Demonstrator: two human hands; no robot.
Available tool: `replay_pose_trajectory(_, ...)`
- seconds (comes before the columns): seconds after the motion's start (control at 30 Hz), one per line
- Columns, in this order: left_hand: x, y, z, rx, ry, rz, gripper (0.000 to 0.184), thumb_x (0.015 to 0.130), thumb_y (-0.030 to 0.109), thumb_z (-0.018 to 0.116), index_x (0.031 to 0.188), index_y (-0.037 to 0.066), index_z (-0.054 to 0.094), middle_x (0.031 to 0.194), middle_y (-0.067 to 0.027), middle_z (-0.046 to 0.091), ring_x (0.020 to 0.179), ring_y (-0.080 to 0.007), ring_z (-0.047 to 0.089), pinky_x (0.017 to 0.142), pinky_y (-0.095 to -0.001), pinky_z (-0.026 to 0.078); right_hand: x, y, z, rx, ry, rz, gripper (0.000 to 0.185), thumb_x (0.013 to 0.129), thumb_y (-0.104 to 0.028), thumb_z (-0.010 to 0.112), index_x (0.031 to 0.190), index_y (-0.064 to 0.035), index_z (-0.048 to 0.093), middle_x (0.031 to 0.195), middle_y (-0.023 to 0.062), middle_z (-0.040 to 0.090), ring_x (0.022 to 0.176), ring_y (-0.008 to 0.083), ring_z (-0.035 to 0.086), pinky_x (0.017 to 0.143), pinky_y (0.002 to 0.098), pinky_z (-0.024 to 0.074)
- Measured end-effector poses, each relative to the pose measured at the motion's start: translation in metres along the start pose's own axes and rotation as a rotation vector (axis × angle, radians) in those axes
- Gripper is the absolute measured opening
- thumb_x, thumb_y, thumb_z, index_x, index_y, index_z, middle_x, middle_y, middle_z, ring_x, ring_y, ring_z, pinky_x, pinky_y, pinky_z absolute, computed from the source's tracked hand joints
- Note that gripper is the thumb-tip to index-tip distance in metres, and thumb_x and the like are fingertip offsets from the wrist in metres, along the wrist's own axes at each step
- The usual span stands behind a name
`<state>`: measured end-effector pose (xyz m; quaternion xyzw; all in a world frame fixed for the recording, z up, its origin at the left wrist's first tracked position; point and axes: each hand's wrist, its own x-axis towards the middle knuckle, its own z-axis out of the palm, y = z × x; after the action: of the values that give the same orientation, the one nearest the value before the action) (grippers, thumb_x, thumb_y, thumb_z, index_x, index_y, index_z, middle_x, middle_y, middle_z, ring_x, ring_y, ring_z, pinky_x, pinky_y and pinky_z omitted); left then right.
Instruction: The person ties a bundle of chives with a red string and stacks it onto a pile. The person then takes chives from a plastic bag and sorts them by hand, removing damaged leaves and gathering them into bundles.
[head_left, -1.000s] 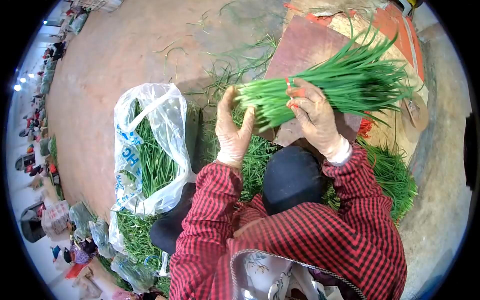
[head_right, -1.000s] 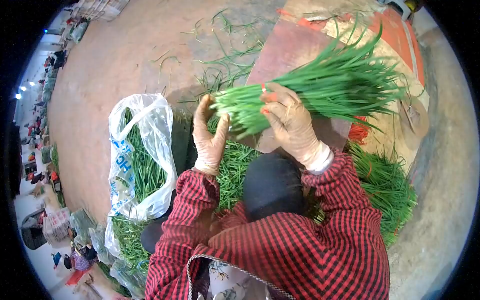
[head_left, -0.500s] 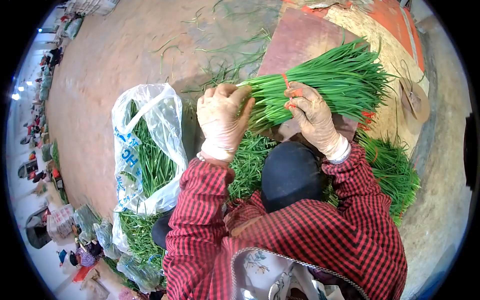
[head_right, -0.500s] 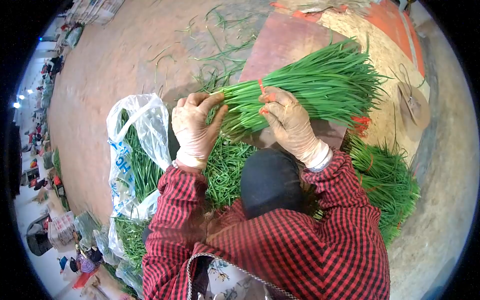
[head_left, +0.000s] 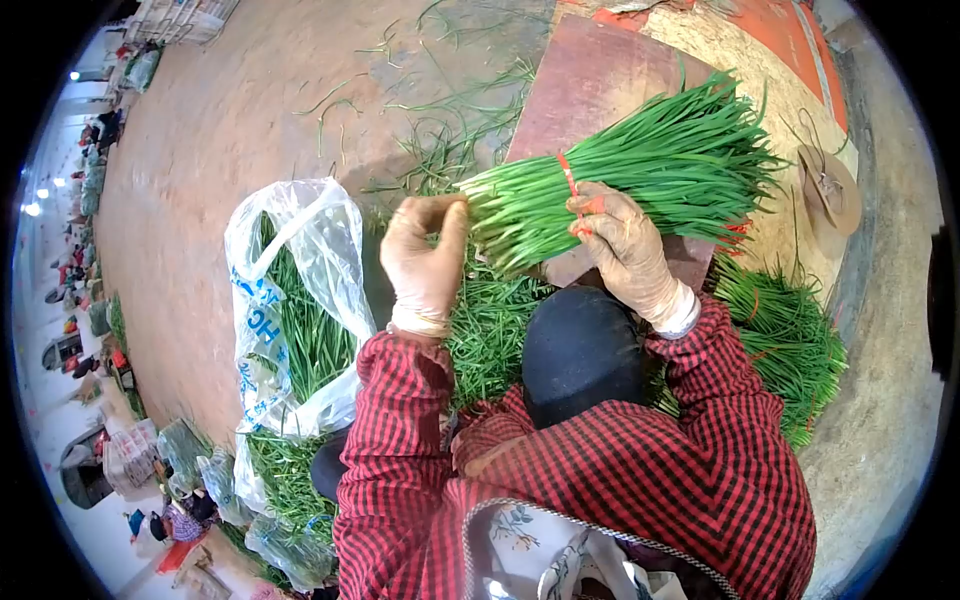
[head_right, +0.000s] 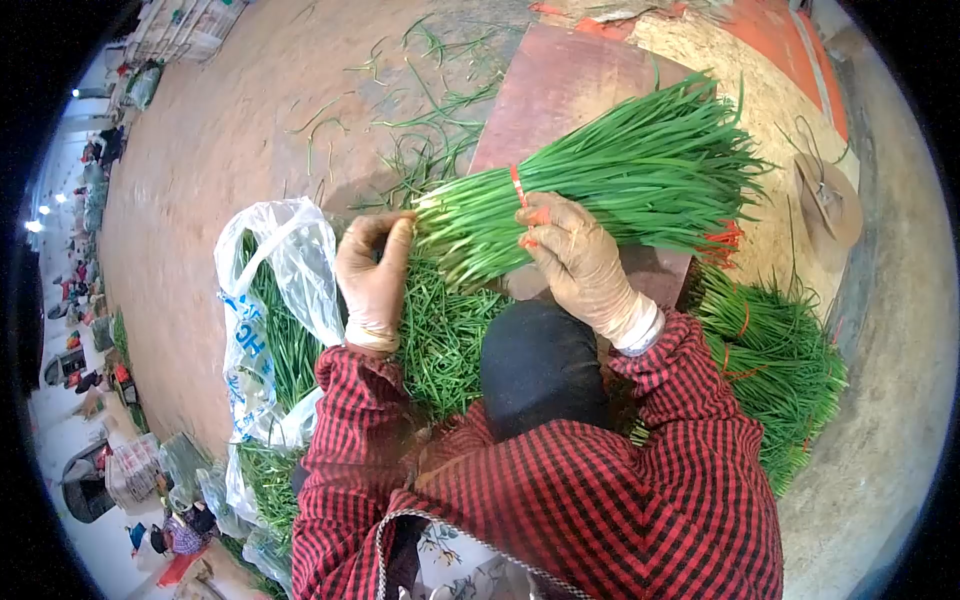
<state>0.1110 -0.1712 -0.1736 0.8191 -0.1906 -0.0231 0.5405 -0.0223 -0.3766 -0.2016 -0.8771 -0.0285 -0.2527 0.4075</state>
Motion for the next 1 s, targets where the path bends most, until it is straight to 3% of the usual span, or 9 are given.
replay_pose_trajectory(0.23,0.028,0.032,0.005,0.603,-0.241,0.359,0.016,0.078,0.024,0.075,0.09,0.012,0.072,0.082,-0.006,0.063,0.079,-0.0209,0.06,0.072,-0.0332,0.048,-0.001,-0.005,-0.003,-0.039,-0.004,0.005,0.018,0.081,-0.002,0.066,0.096,-0.0059,0.056,0.106,0.0079,0.063,0.111,0.0322,0.058,0.088,0.0399,0.0492)
replay_pose_trajectory(0.4,0.027,0.016,0.007,0.484,-0.176,0.223,0.013,0.082,0.019,0.074,0.089,0.009,0.071,0.084,-0.0064,0.067,0.077,-0.0181,0.063,0.071,-0.0275,0.049,-0.001,0.001,0.0,0.013,0.008,0.001,0.017,0.082,-0.002,0.066,0.095,-0.0058,0.056,0.105,0.0081,0.064,0.111,0.032,0.058,0.088,0.0391,0.0492)
replay_pose_trajectory(0.43,0.027,0.011,0.004,0.332,-0.158,0.061,0.013,0.084,0.022,0.071,0.09,0.01,0.07,0.083,-0.0047,0.067,0.077,-0.0214,0.063,0.071,-0.0325,0.05,-0.001,0.002,0.0,0.016,0.008,0.002,0.017,0.082,-0.002,0.066,0.095,-0.0058,0.056,0.105,0.0081,0.064,0.111,0.032,0.058,0.088,0.0391,0.0492)
replay_pose_trajectory(0.5,0.034,0.01,-0.006,-0.149,-0.052,-0.183,0.012,0.089,0.017,0.069,0.092,0.005,0.068,0.082,-0.0013,0.065,0.075,-0.0131,0.061,0.068,-0.0264,0.049,-0.001,0.002,-0.001,0.037,0.009,0.018,0.018,0.082,-0.002,0.066,0.095,-0.006,0.056,0.105,0.0081,0.063,0.11,0.0319,0.058,0.088,0.0387,0.0494)
replay_pose_trajectory(0.57,0.038,0.016,-0.017,-0.191,0.035,-0.208,0.013,0.091,0.013,0.067,0.096,0.001,0.066,0.087,-0.0002,0.064,0.077,-0.0081,0.058,0.071,-0.0218,0.048,0.0,0.002,0.001,0.033,0.024,0.007,0.018,0.082,-0.002,0.067,0.095,-0.0063,0.056,0.105,0.0082,0.063,0.11,0.0321,0.059,0.088,0.0387,0.0495)
replay_pose_trajectory(0.63,0.04,0.016,-0.015,-0.164,-0.116,-0.052,0.016,0.086,0.009,0.07,0.101,0.003,0.068,0.097,-0.003,0.066,0.087,-0.0118,0.059,0.08,-0.0255,0.046,0.0,0.002,0.001,0.025,0.036,-0.006,0.018,0.082,-0.002,0.067,0.096,-0.0065,0.056,0.105,0.0082,0.063,0.109,0.0322,0.059,0.088,0.0387,0.0495)
replay_pose_trajectory(0.73,0.038,0.036,-0.005,0.494,-0.377,0.374,0.025,0.077,0.008,0.072,0.101,0.015,0.073,0.098,-0.0075,0.064,0.094,-0.0237,0.059,0.083,-0.0326,0.047,0.0,0.003,0.002,0.036,0.028,0.011,0.018,0.082,-0.002,0.067,0.095,-0.0067,0.056,0.105,0.0082,0.063,0.109,0.0324,0.059,0.088,0.0387,0.0496)
replay_pose_trajectory(0.87,0.037,0.033,0.006,0.549,-0.448,0.311,0.02,0.077,0.012,0.073,0.097,0.015,0.073,0.091,-0.008,0.064,0.089,-0.0273,0.059,0.079,-0.0357,0.048,-0.001,0.004,0.001,0.051,0.042,-0.001,0.017,0.083,-0.002,0.066,0.095,-0.0063,0.056,0.105,0.0086,0.063,0.109,0.0322,0.059,0.089,0.0389,0.0493)
replay_pose_trajectory(1.0,0.034,0.024,0.001,0.365,-0.408,0.106,0.013,0.082,0.007,0.071,0.095,0.009,0.07,0.088,-0.0051,0.065,0.085,-0.0173,0.062,0.078,-0.0292,0.049,0.002,0.004,0.0,0.06,0.026,0.01,0.012,0.085,-0.005,0.064,0.096,-0.0058,0.059,0.106,0.0092,0.064,0.107,0.0321,0.059,0.089,0.0393,0.049)
